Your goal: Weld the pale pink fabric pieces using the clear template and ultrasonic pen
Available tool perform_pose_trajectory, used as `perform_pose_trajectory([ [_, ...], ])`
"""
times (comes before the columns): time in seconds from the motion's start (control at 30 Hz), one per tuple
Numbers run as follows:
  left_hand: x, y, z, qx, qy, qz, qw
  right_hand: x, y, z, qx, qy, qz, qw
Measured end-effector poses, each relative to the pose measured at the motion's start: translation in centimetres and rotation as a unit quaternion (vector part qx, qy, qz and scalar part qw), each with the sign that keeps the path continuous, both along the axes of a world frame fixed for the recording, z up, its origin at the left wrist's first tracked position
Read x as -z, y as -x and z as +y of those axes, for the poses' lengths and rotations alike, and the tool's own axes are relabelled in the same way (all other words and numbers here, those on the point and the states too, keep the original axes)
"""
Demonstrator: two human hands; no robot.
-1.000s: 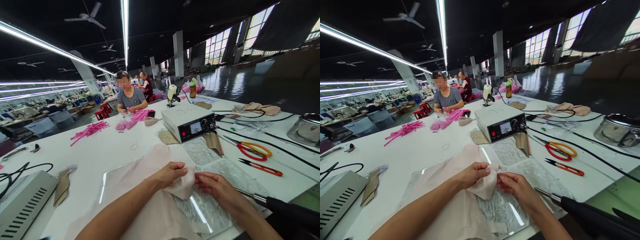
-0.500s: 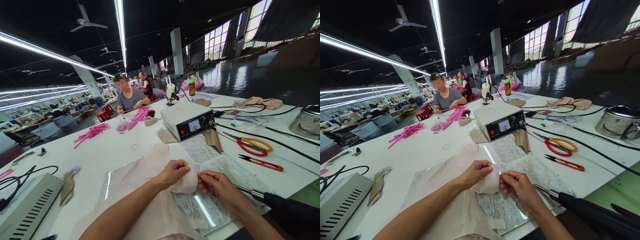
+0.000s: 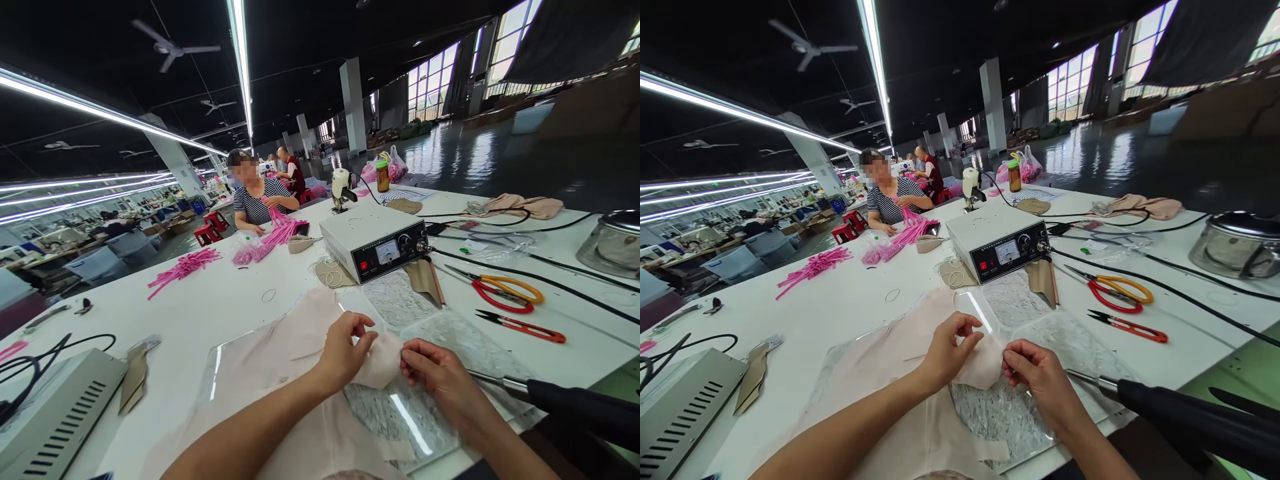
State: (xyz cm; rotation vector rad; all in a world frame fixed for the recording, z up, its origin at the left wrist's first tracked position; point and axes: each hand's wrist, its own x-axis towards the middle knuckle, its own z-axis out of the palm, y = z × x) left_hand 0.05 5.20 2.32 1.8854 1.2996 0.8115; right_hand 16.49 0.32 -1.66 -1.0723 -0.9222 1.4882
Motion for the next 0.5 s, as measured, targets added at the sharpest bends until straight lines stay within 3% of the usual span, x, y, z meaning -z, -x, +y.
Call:
perform_pose_trajectory([
  [0.07, -0.2, -0.2, -1.1, 0.037, -0.075, 0.046, 0.995, 0.0, 0.0, -0.2, 0.021, -0.025, -0.036, 0.999],
  [0.17, -0.3, -0.5, -2.5, 0.099, -0.106, 0.085, 0.986, 0.1, 0.0, -0.5, 0.038, -0.070, -0.099, 0.992],
  [0.37, 0.2, -0.8, -3.1, 0.096, -0.090, 0.085, 0.988, 0.3, 0.3, -0.9, 0.060, -0.118, -0.204, 0.970],
  [0.5, 0.5, -1.0, -2.9, 0.058, -0.046, 0.057, 0.996, 0.2, 0.6, -1.0, 0.086, -0.131, -0.231, 0.960],
])
